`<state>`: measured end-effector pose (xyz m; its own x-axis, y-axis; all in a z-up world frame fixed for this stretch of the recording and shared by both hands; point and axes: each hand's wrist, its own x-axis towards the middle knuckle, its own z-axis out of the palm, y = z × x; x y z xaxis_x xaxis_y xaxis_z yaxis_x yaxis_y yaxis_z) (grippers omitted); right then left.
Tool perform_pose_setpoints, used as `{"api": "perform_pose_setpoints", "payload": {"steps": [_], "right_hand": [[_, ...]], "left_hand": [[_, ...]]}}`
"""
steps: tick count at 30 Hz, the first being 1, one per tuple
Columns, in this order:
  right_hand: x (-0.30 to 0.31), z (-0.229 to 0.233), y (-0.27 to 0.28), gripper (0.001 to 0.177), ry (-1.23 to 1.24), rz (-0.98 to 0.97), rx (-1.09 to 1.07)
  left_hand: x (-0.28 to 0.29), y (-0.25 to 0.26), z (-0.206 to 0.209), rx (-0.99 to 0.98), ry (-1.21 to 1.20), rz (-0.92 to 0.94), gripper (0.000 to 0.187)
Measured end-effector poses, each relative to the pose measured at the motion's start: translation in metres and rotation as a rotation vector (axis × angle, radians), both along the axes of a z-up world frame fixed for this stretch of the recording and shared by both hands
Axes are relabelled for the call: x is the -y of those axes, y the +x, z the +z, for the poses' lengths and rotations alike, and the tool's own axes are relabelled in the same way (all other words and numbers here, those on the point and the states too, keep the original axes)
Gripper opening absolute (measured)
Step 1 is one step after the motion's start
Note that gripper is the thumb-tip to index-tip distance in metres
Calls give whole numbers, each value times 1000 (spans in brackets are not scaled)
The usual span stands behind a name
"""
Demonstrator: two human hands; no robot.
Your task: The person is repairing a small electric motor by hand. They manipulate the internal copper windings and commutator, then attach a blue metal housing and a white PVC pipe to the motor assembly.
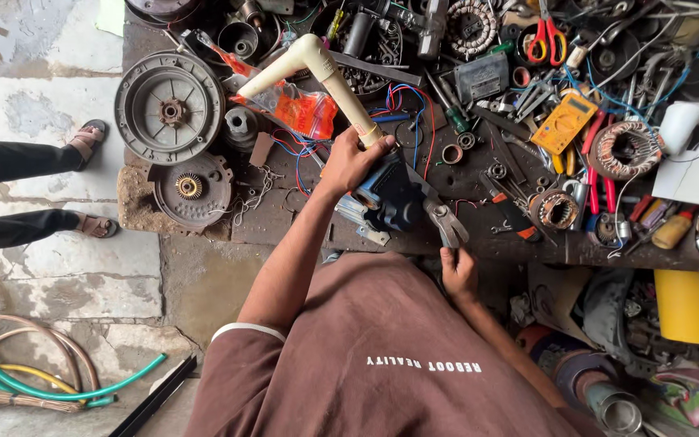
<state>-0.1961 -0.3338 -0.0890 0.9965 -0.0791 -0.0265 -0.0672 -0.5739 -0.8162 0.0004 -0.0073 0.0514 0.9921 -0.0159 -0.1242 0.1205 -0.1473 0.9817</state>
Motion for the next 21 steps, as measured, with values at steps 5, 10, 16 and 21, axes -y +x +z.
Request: {"api": "perform_pose_setpoints", "payload": {"steps": [5, 10, 16, 21], "right_hand": [[-5, 10, -13, 34, 75, 131, 400], [-9, 2, -38, 30, 26, 231, 205], [-20, -9, -30, 35, -56, 120, 318], [-6, -3, -30, 40, -84, 88, 349]], "left_hand": [[-4, 2, 9, -12, -1, -9, 43], [-6, -1, 5, -21, 1, -31, 42], [-7, 7, -2, 87, -76, -31, 43], [-6, 10, -19, 289, 9, -71, 43]]}}
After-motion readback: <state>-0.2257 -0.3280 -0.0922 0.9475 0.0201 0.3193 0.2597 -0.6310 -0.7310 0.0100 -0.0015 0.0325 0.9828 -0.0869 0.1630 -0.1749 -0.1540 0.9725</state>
